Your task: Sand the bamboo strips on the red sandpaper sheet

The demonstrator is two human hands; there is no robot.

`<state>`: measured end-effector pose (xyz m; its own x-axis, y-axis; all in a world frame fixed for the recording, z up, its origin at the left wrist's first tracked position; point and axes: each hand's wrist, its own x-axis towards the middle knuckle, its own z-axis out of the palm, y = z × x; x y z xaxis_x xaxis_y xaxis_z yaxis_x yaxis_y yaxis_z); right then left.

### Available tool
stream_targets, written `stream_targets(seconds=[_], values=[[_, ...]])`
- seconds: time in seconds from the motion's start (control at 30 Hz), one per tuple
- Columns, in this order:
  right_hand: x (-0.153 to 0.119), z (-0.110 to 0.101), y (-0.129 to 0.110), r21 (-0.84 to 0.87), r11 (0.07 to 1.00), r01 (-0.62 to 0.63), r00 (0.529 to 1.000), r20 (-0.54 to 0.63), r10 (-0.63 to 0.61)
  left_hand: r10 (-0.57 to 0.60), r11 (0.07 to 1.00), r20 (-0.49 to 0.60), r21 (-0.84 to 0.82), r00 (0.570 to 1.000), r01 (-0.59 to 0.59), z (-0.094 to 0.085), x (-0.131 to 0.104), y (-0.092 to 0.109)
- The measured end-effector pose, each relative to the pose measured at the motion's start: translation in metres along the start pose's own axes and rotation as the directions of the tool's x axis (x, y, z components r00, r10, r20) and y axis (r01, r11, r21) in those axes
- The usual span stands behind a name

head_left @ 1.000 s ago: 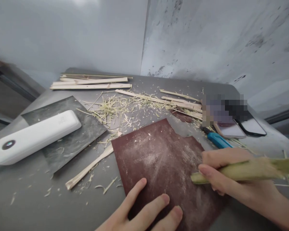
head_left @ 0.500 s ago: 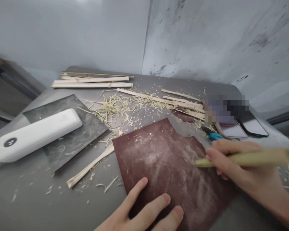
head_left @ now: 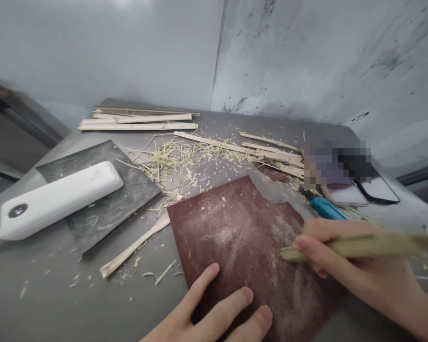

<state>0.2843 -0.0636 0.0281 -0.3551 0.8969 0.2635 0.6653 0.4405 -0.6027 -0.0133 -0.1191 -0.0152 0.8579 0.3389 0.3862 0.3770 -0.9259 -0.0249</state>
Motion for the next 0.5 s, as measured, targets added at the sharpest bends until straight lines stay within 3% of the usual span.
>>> stream_targets(seconds=[0.13, 0.37, 0.5], values=[[0.000, 0.002, 0.010, 0.207, 0.969, -0.134, 0.991, 0.011, 0.134, -0.008, 1.000, 0.009, 0.002, 1.000, 0.008, 0.001, 0.000, 0.000], [-0.004, -0.011, -0.003, 0.270, 0.900, -0.343, 0.934, -0.002, 0.357, 0.008, 1.000, 0.019, 0.003, 1.000, -0.008, 0.000, -0.001, -0.001], [0.002, -0.019, -0.001, 0.320, 0.869, -0.378, 0.921, 0.038, 0.387, 0.008, 1.000, 0.011, -0.007, 1.000, -0.008, 0.000, -0.002, -0.002]])
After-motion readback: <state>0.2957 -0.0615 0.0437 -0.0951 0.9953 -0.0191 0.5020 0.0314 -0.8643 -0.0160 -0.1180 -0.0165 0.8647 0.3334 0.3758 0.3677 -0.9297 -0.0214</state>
